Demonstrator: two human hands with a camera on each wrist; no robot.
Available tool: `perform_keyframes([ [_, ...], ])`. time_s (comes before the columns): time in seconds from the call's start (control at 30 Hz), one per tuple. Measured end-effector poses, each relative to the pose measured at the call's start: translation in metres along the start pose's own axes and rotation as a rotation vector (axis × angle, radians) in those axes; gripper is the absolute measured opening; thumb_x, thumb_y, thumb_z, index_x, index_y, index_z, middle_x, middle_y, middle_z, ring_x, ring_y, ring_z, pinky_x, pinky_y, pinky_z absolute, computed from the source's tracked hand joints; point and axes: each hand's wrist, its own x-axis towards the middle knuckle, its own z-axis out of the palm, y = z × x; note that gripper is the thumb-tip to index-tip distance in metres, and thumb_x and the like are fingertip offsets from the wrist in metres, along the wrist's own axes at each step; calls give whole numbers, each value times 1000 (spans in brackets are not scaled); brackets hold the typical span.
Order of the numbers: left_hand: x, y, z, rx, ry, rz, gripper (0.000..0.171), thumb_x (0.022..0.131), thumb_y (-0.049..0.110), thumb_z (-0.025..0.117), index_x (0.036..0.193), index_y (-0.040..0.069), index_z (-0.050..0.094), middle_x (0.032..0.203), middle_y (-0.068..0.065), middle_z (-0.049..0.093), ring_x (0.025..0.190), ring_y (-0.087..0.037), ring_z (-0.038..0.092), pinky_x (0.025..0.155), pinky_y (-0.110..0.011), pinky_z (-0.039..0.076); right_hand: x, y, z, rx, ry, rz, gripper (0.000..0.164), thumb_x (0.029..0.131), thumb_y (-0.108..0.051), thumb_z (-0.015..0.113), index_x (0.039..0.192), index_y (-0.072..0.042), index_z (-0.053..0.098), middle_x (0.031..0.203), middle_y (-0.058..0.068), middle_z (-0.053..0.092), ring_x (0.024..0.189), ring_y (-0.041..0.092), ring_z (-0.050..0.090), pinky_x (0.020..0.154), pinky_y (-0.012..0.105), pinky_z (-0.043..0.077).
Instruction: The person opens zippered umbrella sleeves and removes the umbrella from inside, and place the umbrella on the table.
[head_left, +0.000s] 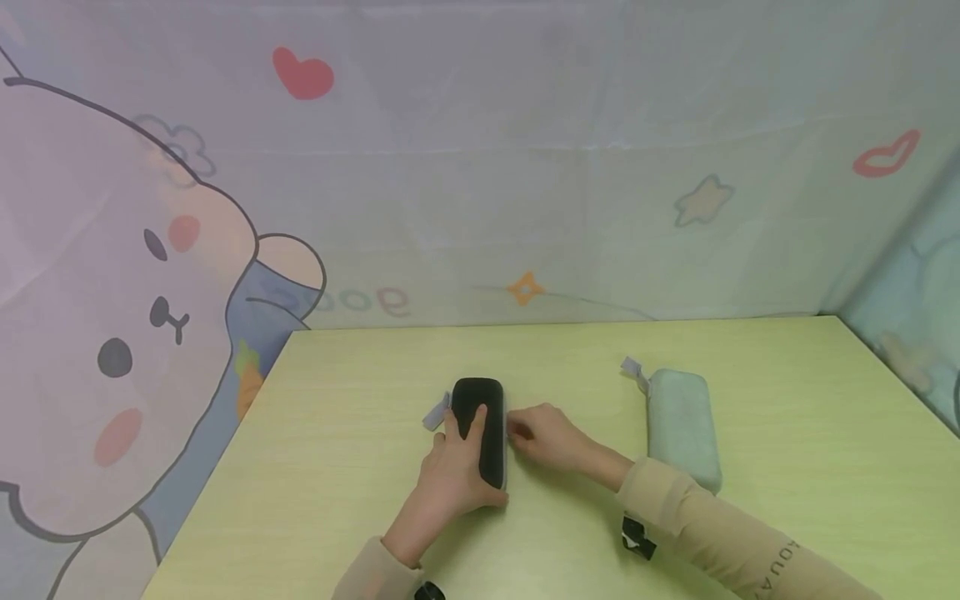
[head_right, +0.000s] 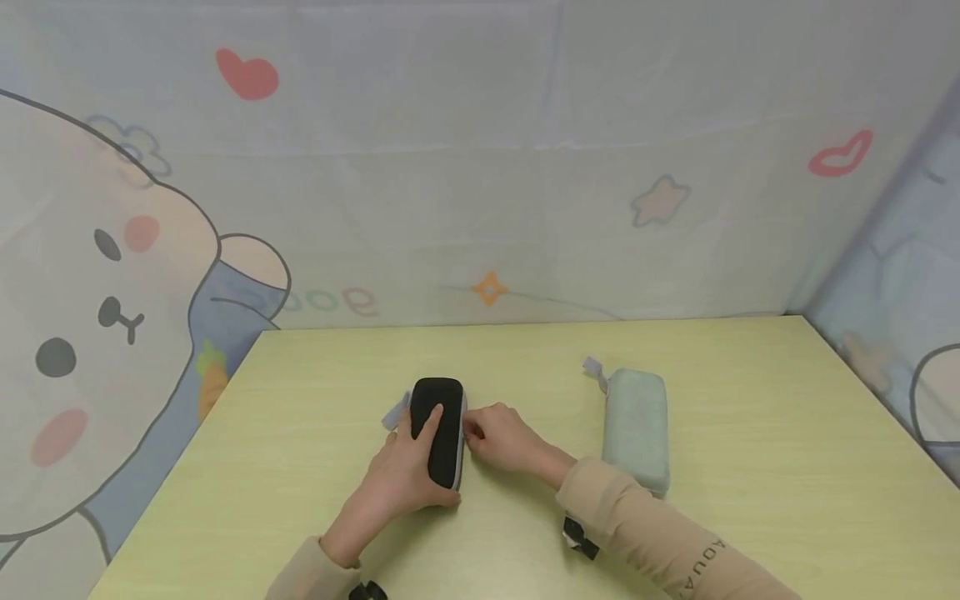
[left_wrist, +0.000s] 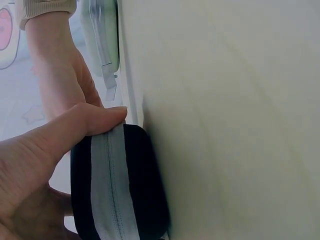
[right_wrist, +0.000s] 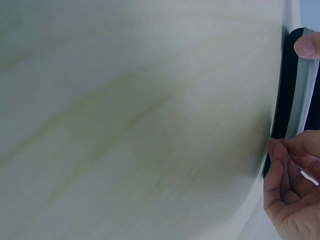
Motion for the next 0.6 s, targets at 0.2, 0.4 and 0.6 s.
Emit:
perform_keyframes([
  [0.2,0,0,2,6,6,-13,116,58,37,91,151,10,28,147,-41,21,117,-52,46,73,-54,52,-1,-1,0,-1,-1,-14,12,86,-4,62,77,-11,60,67,-5,57,60,3,42,59,18,39],
  [0.4,2,2,5,15,24,-17,116,57,39,91,151,9,29,146,-42,22,117,-52,47,73,-53,52,-2,2,2,-5,3,-27,12,85,-2,62,77,-11,60,67,-5,58,60,3,42,59,18,39],
  [0.6,2,6,5,16,34,-19,116,58,38,91,150,8,29,145,-41,24,113,-51,49,71,-51,52,-3,2,1,-6,6,-18,13,85,-3,63,76,-12,60,66,-5,57,60,3,42,59,18,39],
])
